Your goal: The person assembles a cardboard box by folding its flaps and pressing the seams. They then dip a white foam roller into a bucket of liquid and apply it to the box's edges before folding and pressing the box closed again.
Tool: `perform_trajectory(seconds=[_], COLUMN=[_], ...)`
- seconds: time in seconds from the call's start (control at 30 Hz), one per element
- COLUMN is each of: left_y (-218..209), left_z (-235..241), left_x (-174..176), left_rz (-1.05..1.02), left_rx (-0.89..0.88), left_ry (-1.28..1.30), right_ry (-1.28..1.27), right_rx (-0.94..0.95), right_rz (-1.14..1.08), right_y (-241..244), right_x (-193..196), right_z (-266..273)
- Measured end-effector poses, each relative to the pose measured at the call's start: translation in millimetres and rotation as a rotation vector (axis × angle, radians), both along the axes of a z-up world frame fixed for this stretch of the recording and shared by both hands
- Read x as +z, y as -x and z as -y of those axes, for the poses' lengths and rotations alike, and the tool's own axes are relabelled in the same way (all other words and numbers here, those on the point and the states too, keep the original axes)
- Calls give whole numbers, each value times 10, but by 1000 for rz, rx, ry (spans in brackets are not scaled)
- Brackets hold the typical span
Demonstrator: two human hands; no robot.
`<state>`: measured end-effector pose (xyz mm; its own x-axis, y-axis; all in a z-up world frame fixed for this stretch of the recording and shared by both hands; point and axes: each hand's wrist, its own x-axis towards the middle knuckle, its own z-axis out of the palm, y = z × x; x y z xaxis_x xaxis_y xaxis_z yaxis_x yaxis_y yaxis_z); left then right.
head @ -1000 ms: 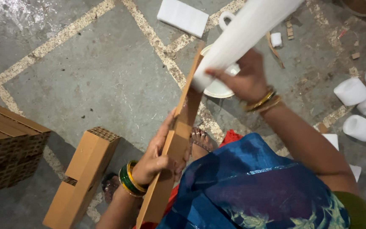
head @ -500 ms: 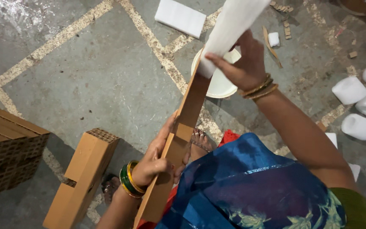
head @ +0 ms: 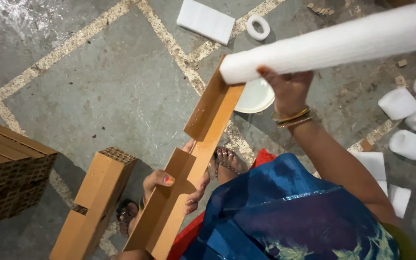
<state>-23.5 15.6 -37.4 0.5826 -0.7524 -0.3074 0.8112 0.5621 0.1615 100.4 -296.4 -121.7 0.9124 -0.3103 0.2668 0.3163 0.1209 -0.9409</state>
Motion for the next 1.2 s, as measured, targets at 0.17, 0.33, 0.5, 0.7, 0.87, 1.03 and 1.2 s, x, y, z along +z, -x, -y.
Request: perform_trajectory(seconds=[0.17,0.33,0.5,0.7,0.87,1.03,1.2], left_y=[-15,-61,-25,-59,-27,-7,-35], left_z=[-118,-121,-52,-26,-30,-17,-27], left_x=[-50,-25,48,-15,-28,52,150], left_rz=[-74,-49,15,-23,-12,112,302], left_rx=[12,17,59,51,26,37,49], left_ry=[62,79,42,160,160,73,-137], right_ry=[195,603,429,396,469,702,439], right_rx=[174,273,272,289,206,-5,-59], right_rz=[-20,262,590,605,711,500,260], right_y=[314,460,415,472,267,-123,-69], right_x=[329,619,689,492,186,204,490], right_z=[-418,-656,-726,-713,-552,-215,38])
